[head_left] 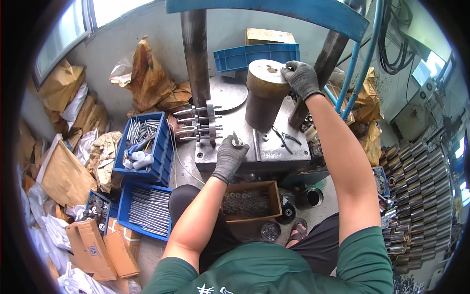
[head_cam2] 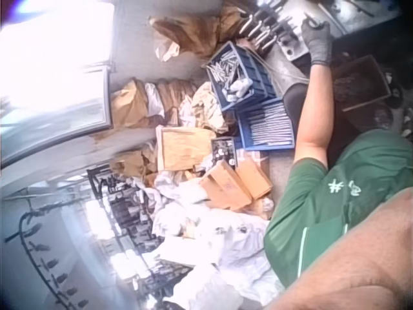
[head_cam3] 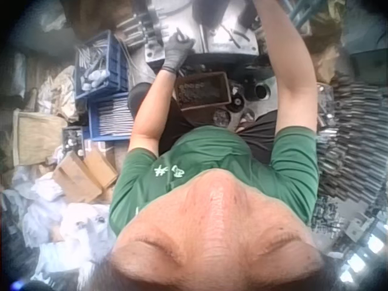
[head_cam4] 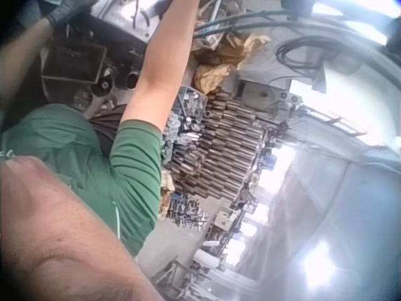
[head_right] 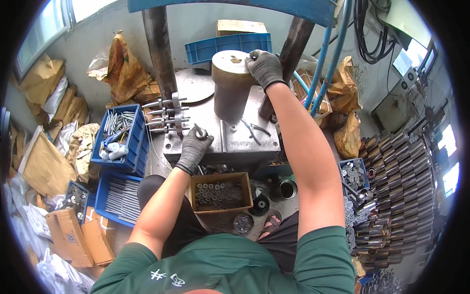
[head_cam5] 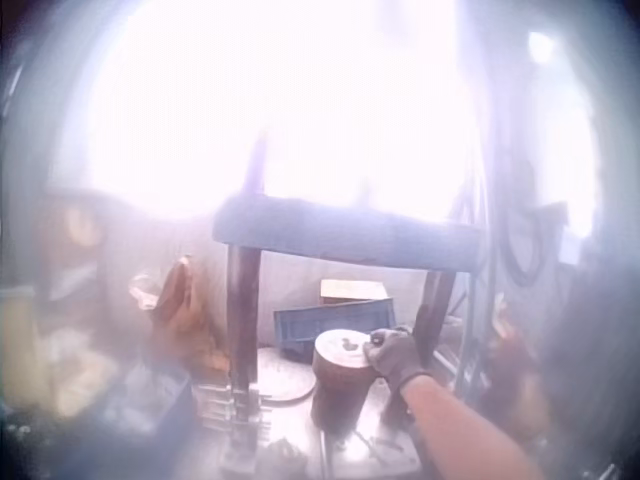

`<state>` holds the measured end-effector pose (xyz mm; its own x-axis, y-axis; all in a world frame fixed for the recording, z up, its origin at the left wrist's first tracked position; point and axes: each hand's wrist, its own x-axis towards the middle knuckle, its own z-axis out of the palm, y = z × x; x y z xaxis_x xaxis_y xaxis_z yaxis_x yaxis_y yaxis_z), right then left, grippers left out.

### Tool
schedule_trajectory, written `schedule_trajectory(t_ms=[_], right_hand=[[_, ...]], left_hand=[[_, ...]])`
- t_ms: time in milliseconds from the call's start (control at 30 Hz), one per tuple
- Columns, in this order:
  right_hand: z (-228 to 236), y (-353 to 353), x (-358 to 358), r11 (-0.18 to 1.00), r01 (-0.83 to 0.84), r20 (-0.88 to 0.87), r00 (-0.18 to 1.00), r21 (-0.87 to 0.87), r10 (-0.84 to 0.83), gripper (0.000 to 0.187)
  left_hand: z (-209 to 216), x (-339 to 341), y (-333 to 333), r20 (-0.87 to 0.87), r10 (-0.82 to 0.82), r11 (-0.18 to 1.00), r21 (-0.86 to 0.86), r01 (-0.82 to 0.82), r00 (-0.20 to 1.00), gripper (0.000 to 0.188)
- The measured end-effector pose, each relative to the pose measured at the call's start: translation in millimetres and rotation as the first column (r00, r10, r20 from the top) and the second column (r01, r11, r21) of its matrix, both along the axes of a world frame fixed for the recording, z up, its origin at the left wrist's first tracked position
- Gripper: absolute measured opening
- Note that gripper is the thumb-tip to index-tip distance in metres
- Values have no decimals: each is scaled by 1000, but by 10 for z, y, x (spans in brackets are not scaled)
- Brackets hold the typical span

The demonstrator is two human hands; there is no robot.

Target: Assembling metal rings onto rods using an industrial press machine.

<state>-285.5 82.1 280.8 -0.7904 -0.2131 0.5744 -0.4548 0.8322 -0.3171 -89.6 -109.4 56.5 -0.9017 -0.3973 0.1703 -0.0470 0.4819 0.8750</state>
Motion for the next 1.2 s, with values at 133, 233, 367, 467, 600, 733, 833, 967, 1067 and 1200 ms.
schedule_trajectory(t_ms=[133,233,367,467,600,733,833,967,1067,1200], right_hand=[[-112,250,355,975,-160,-204,971,-154,127,27],[-416,665,931,897,-326,-134,945,-299,299,19],[-962,1252,1842,959,-246,243,930,-141,274,25],[-1306,1540,2298,946,-265,362,877,-185,317,28],[-1449,1708,2431,891,-422,489,820,168,297,33],[-1482,1729,2451,855,-489,558,764,173,324,34],[-1539,1734,2476,820,-547,642,691,167,331,39],[-1591,1721,2447,809,-587,509,693,-12,510,21],[-1563,1720,2441,799,-581,340,727,-157,596,31],[-1473,1745,2468,773,-539,225,751,-334,621,37]], left_hand=[[12,61,-23,41,-122,991,61,119,992,53],[-89,90,-23,-61,-99,995,-8,99,993,50],[-253,96,12,-106,-130,954,257,154,986,36],[-195,178,100,-202,-154,940,273,206,967,31],[297,360,379,-352,-186,860,393,325,917,30],[1182,87,616,-717,-300,774,203,600,629,17],[1849,-353,603,-618,-317,914,4,406,720,34],[2407,-1177,630,-548,-295,952,-98,290,783,48],[2459,-1692,648,-625,-316,907,22,421,713,47],[2309,-2038,610,-539,-309,912,64,404,783,43]])
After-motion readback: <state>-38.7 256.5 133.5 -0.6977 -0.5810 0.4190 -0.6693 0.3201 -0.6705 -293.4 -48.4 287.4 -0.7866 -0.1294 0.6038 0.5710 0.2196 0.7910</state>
